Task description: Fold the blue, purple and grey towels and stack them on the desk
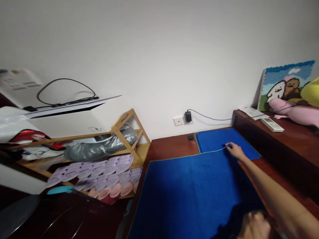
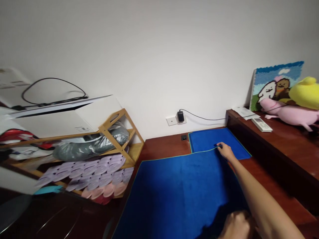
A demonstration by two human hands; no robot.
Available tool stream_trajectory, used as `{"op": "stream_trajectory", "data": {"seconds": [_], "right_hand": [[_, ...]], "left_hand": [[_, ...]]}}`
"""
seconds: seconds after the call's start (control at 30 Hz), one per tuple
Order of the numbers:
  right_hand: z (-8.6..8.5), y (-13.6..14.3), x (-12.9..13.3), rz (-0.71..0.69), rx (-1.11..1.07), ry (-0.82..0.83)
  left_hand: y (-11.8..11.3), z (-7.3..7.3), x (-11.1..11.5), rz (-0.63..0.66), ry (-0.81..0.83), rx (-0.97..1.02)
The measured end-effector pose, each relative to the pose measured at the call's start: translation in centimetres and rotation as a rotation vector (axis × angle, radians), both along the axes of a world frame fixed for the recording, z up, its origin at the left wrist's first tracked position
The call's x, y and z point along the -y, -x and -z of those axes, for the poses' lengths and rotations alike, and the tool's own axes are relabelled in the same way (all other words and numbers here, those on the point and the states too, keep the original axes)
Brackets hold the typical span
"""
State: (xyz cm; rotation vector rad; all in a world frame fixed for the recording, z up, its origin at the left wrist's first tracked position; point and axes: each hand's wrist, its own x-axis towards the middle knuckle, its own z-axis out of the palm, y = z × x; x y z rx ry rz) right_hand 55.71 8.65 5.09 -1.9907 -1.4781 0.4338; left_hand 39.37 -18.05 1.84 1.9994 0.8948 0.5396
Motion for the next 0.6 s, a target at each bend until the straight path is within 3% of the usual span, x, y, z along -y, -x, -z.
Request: {"op": "stream_trajectory", "data": {"seconds": [0.17, 0.3, 0.47, 0.53, 0.6], "right_hand": [[-4.4, 3.2, -0.3, -0.137, -0.039, -0.029], [-7.8, 9.7, -1.4, -0.303, -0.071, -0.013], [-9.7, 24.9, -4.2, -0.606, -0.083, 0.008], [-9.3, 31.8, -5.0, -0.723, -0.045, -0.001], [-8.2, 38.1, -5.2, -0.828, 0.019, -0.017]], "left_hand": [[7.7, -2.8, 0.2, -0.266, 0.008, 0.148], [15.8, -5.5, 0.8, -0.458, 0.037, 0.415], [27.5, -7.5, 2.8, -0.759, -0.122, 0.519], [32.0, -7.0, 3.6, -0.944, -0.202, 0.474], [36.0, -5.6, 4.3, -1.161, -0.26, 0.393]]}}
